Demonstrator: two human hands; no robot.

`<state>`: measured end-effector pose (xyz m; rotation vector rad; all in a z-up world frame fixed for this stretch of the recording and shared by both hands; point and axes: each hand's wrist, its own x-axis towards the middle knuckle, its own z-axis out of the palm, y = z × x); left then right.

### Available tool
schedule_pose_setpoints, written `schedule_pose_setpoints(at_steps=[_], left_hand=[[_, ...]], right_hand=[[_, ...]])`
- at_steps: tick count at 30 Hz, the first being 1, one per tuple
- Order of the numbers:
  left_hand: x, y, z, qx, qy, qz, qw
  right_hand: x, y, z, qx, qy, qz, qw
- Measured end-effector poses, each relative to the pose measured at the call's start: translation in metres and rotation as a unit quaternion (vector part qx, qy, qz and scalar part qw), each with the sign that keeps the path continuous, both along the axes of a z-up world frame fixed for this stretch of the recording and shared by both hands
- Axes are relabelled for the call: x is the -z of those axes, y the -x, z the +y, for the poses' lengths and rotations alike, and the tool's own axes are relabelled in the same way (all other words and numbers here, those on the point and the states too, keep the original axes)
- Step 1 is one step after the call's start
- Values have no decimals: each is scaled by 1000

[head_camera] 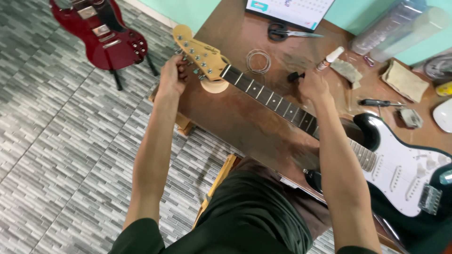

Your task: The person is installing and securing new strings on an electric guitar, threading them through the bridge and winding them at the headstock.

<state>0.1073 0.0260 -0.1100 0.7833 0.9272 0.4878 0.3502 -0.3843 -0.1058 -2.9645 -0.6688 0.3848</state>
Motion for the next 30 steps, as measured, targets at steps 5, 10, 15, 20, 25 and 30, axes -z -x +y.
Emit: schedule_pose_setpoints(at_steps=[5, 10, 15, 20, 25, 30], left_hand=[[-31, 13, -17, 16, -2, -14, 1000], [-64, 28, -29, 18, -27, -11, 999], [-71, 61, -62, -84, -257, 73, 960], [-210, 135, -199, -39, -312, -131, 940], [-295, 175, -257, 502, -159, -511, 679], [-307, 194, -263, 423, -88, -507, 746]], right_hand=[[14, -4, 0, -45, 127, -161, 978], [-22, 23, 20, 31, 98, -96, 990], [-37, 34, 66, -27, 22, -66, 997], [-58, 53, 127, -51, 1, 46, 998], [-40, 42, 137, -72, 91, 33, 993], [-57, 54, 110, -53, 103, 63, 991]])
